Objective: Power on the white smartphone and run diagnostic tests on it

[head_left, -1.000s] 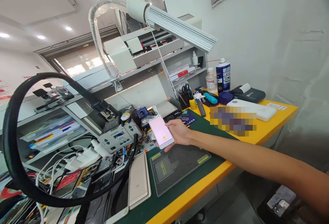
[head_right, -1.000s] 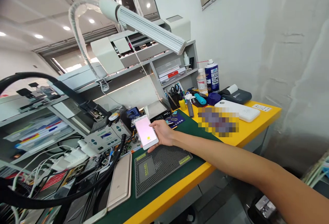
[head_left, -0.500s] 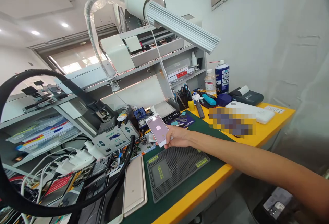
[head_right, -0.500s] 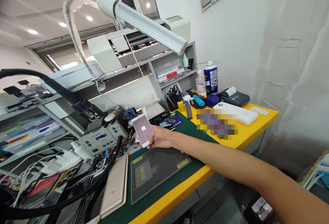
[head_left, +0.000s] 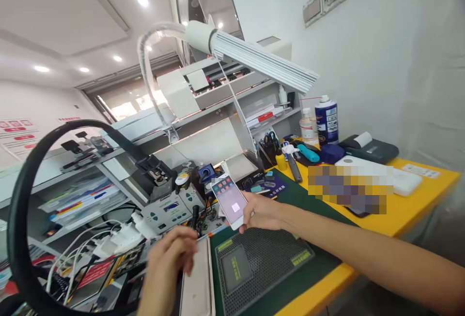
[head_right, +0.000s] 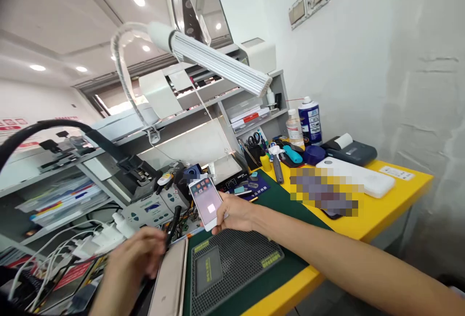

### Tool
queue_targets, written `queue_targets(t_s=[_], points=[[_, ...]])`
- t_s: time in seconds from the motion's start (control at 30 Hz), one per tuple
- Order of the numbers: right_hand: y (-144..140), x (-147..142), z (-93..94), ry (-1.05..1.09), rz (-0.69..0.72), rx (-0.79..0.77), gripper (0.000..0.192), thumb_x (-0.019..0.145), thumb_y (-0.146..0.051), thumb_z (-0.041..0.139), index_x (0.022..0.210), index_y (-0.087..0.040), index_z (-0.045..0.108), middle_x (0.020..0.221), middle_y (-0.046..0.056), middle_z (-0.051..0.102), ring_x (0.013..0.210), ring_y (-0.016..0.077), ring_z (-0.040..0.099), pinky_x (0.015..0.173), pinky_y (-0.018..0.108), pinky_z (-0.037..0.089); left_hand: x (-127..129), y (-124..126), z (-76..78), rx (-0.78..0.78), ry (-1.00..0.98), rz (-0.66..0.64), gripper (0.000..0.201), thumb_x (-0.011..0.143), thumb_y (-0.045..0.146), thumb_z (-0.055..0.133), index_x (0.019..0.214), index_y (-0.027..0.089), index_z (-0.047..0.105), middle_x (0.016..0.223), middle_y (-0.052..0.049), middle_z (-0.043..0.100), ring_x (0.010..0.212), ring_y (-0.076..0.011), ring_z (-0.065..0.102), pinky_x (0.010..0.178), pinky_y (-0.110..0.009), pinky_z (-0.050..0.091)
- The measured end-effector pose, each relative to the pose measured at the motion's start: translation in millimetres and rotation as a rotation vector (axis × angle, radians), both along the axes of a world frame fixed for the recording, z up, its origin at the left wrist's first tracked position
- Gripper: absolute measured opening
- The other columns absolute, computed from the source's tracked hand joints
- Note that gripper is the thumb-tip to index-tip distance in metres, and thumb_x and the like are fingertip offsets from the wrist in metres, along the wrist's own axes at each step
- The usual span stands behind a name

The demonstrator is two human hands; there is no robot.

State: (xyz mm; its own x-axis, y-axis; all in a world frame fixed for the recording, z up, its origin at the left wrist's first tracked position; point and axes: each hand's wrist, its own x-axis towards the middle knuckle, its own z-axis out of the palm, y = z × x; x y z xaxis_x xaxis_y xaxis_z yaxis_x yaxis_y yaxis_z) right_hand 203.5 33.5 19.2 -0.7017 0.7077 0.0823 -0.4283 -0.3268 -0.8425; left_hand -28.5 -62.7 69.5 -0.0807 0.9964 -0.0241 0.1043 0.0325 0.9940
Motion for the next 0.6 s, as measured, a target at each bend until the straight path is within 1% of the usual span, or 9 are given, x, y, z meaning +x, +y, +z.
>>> queue_targets(t_s=[0.03,0.07,0.13,0.17,0.23,0.33,0.43,0.53,0.6], points=[[0.1,0.3,-0.3,-0.008,-0.007,0.002,0.076,0.051,0.002,0.062,0.121,-0.025,0.044,0.1,0.005,0.066,0.083,0.0231,0.067,0.055,0.028,0.052,10.7,12.7,-4.0,-0.042,-0.034,-0.058,0.018,0.088,0.028,0.052,0.098,0.014,0.059,0.081,0.0,0.062,0.05,-0.0075,0.048,0.043,-0.022,0.041],[0.2,0.6,-0.6,-0.015,-0.015,0.005,0.077,0.052,0.001,0.063,0.122,-0.025,0.044,0.103,0.005,0.066,0.081,0.0218,0.067,0.056,0.028,0.052,21.5,23.7,-7.7,-0.089,-0.073,-0.123,0.018,0.085,0.023,0.051,0.098,0.014,0.059,0.081,0.0,0.062,0.047,-0.0082,0.047,0.039,-0.023,0.039],[-0.4,0.5,-0.9,-0.021,-0.026,0.015,0.079,0.052,0.001,0.064,0.122,-0.026,0.044,0.102,0.005,0.067,0.075,0.0193,0.066,0.056,0.028,0.052,41.5,38.5,-14.0,-0.159,-0.149,-0.232,0.031,0.076,0.017,0.05,0.106,0.015,0.057,0.091,-0.003,0.064,0.054,-0.0137,0.056,0.039,-0.026,0.042],[-1.2,0.0,-0.8,-0.025,-0.023,0.02,0.078,0.052,0.001,0.064,0.123,-0.026,0.044,0.101,0.004,0.068,0.075,0.0197,0.067,0.056,0.028,0.052,49.4,42.5,-16.5,-0.166,-0.194,-0.276,0.038,0.073,0.015,0.049,0.111,0.016,0.055,0.092,-0.003,0.064,0.061,-0.0156,0.059,0.043,-0.026,0.044],[-4.0,-1.6,0.0,-0.036,0.0,0.027,0.073,0.054,-0.001,0.06,0.122,-0.024,0.046,0.094,0.005,0.07,0.069,0.0199,0.067,0.058,0.031,0.053,59.6,45.7,-20.9,-0.185,-0.283,-0.343,0.045,0.068,0.013,0.049,0.112,0.018,0.054,0.09,-0.003,0.064,0.066,-0.018,0.061,0.045,-0.027,0.045],[-10.2,-5.3,2.5,-0.055,0.011,0.033,0.066,0.057,-0.005,0.054,0.121,-0.021,0.05,0.092,0.007,0.071,0.069,0.0194,0.067,0.06,0.032,0.054,61.8,45.0,-28.0,-0.207,-0.429,-0.397,0.053,0.062,0.012,0.049,0.114,0.021,0.053,0.088,-0.002,0.063,0.062,-0.0166,0.059,0.05,-0.028,0.044],[-16.6,-9.4,4.0,-0.081,0.008,0.01,0.063,0.059,-0.008,0.051,0.122,-0.019,0.052,0.092,0.009,0.072,0.071,0.0216,0.068,0.059,0.033,0.055,54.9,43.5,-35.4,-0.247,-0.56,-0.41,0.053,0.057,0.013,0.047,0.11,0.019,0.054,0.086,-0.003,0.063,0.06,-0.0156,0.057,0.056,-0.03,0.042],[-21.7,-13.0,3.0,-0.145,-0.031,-0.001,0.06,0.062,-0.01,0.052,0.121,-0.02,0.055,0.097,0.009,0.071,0.078,0.0243,0.069,0.054,0.029,0.053,46.8,43.0,-40.2,-0.3,-0.672,-0.454,0.049,0.057,0.018,0.045,0.106,0.017,0.055,0.089,-0.007,0.065,0.067,-0.0213,0.062,0.065,-0.035,0.042],[-24.2,-14.7,2.3,-0.171,-0.075,0.028,0.058,0.062,-0.01,0.055,0.119,-0.021,0.058,0.101,0.008,0.071,0.083,0.0254,0.069,0.057,0.029,0.053,42.9,43.4,-41.8,-0.342,-0.729,-0.507,0.047,0.058,0.02,0.045,0.103,0.015,0.057,0.088,-0.01,0.066,0.071,-0.0247,0.063,0.066,-0.035,0.041]])
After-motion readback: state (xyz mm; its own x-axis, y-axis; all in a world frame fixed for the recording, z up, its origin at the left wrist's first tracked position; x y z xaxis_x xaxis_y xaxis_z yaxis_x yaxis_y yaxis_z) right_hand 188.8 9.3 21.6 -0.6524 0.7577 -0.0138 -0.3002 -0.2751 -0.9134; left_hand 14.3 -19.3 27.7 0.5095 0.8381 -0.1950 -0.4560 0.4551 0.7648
